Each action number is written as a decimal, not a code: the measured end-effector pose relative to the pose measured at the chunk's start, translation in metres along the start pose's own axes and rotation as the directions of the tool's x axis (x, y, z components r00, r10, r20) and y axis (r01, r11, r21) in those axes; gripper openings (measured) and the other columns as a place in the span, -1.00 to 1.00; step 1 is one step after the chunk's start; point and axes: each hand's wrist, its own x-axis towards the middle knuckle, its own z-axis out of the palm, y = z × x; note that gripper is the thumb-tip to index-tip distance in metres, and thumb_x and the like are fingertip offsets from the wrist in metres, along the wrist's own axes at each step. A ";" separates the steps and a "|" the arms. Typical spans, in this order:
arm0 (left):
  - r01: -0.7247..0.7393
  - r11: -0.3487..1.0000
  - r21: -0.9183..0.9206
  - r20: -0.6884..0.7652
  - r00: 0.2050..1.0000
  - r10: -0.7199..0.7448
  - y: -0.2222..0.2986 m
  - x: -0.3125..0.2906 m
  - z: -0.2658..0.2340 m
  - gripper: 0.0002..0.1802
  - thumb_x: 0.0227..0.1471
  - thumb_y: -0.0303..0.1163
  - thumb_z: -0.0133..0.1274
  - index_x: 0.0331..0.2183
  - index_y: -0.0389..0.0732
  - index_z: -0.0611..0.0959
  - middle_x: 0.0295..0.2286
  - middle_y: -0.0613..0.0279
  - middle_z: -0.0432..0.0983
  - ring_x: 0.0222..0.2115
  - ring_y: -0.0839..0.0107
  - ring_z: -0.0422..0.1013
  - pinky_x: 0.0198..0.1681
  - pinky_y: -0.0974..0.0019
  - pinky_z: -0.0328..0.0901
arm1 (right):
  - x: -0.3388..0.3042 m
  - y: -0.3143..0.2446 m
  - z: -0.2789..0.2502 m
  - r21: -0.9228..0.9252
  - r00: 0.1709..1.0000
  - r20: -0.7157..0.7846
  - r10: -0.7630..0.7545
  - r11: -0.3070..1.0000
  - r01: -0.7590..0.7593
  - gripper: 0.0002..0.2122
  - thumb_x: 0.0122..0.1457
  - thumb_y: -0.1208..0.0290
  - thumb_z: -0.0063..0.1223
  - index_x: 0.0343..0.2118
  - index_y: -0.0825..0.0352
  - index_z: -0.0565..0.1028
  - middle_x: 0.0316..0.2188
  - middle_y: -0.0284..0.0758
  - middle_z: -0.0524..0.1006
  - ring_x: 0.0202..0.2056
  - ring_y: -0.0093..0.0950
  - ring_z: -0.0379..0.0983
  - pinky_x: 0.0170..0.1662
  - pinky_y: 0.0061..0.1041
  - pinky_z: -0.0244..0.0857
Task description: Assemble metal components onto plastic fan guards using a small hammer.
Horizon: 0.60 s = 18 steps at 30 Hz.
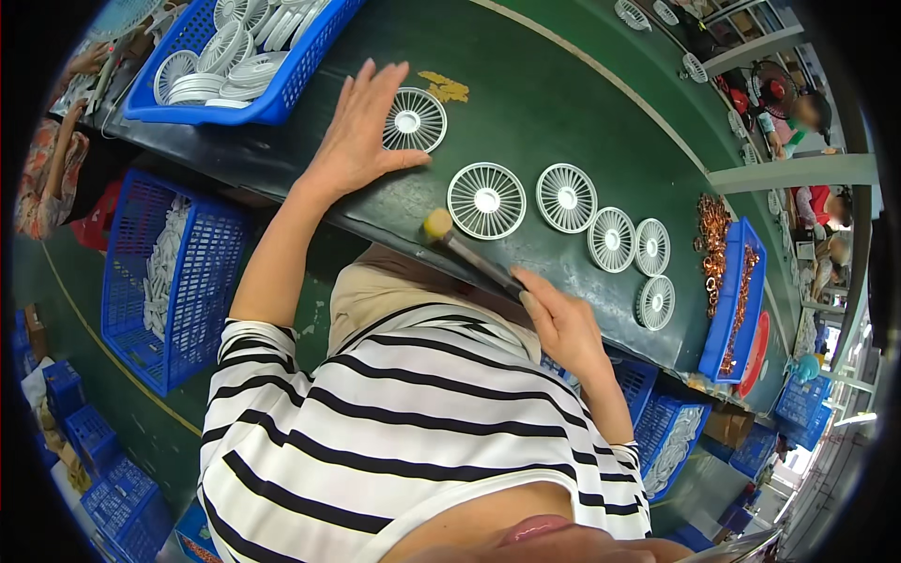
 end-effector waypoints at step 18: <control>0.189 0.916 -0.354 0.166 0.977 -0.137 0.037 -0.025 0.006 0.10 -0.34 -0.26 0.36 0.20 -0.15 0.11 -0.03 -0.14 0.32 -0.02 -0.03 0.30 0.03 0.09 0.25 | 0.036 -0.025 -0.001 0.141 0.915 -0.388 -0.109 0.974 0.176 -0.65 0.23 0.48 -0.10 0.10 0.24 0.36 -0.18 -0.05 0.52 -0.24 -0.13 0.51 -0.21 -0.42 0.38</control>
